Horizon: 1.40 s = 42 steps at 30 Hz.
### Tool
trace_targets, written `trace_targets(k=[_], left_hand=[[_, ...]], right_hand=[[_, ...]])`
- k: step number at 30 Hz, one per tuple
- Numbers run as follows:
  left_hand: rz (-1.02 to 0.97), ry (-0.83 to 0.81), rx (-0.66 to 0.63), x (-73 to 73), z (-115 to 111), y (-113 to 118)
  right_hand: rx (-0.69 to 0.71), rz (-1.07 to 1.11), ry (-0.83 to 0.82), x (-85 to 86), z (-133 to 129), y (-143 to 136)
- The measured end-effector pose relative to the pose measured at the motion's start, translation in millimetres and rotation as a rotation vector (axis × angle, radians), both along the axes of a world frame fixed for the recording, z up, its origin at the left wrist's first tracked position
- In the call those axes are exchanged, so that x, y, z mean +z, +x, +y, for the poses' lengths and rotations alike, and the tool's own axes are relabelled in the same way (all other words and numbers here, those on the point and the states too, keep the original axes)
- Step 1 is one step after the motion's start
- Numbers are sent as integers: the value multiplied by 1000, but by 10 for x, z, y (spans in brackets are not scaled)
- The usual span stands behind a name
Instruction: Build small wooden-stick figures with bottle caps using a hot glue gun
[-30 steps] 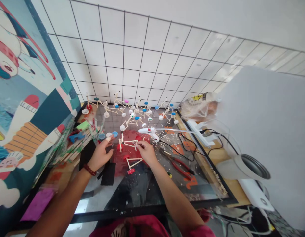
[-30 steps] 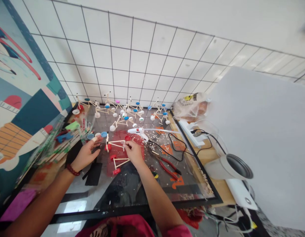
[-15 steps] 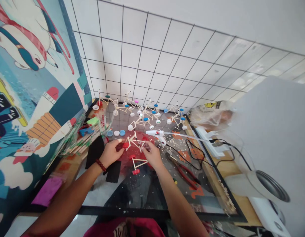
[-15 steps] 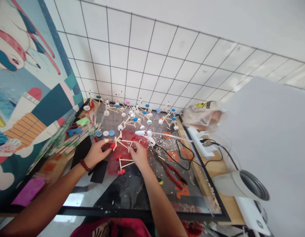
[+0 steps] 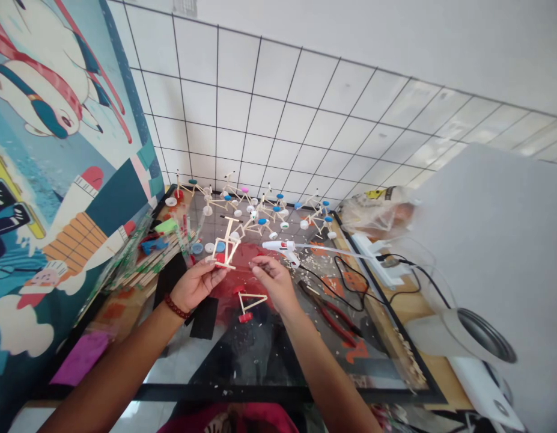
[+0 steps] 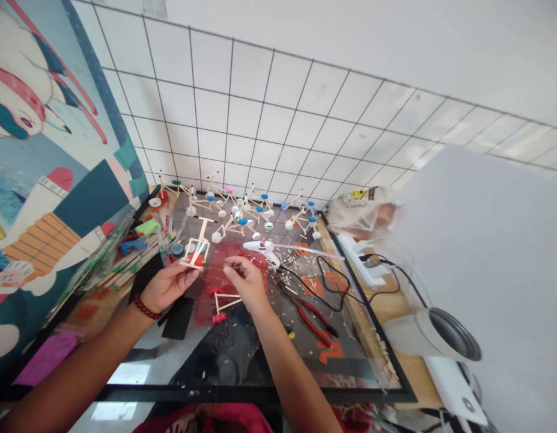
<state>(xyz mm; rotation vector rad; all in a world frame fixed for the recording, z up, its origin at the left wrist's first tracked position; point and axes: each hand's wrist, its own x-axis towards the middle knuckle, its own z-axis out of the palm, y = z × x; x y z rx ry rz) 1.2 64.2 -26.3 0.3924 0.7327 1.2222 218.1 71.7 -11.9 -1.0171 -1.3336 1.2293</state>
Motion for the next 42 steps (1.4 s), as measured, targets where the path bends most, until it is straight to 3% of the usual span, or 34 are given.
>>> trace_targets(k=[3,8,13,20,26,42], left_hand=[[-5,43,-57,-17,-30,41],[-36,102,-156,6,-85,134],[14,101,-148,33,-116,175],[84,170,-161,41,-139,202],[197,148,-119,-52,-118,233],[215,74,-208,-49,-105,227]], right_hand=[[105,-52,3,-29,12,-134],[211,-123,155,-92,42,-259],[187,-122,262,-67,29,-228],[103,-301,393,12,-13,-170],[154,-334,433,-41,-32,-146],[146,-315,496,-214,-27,-100]])
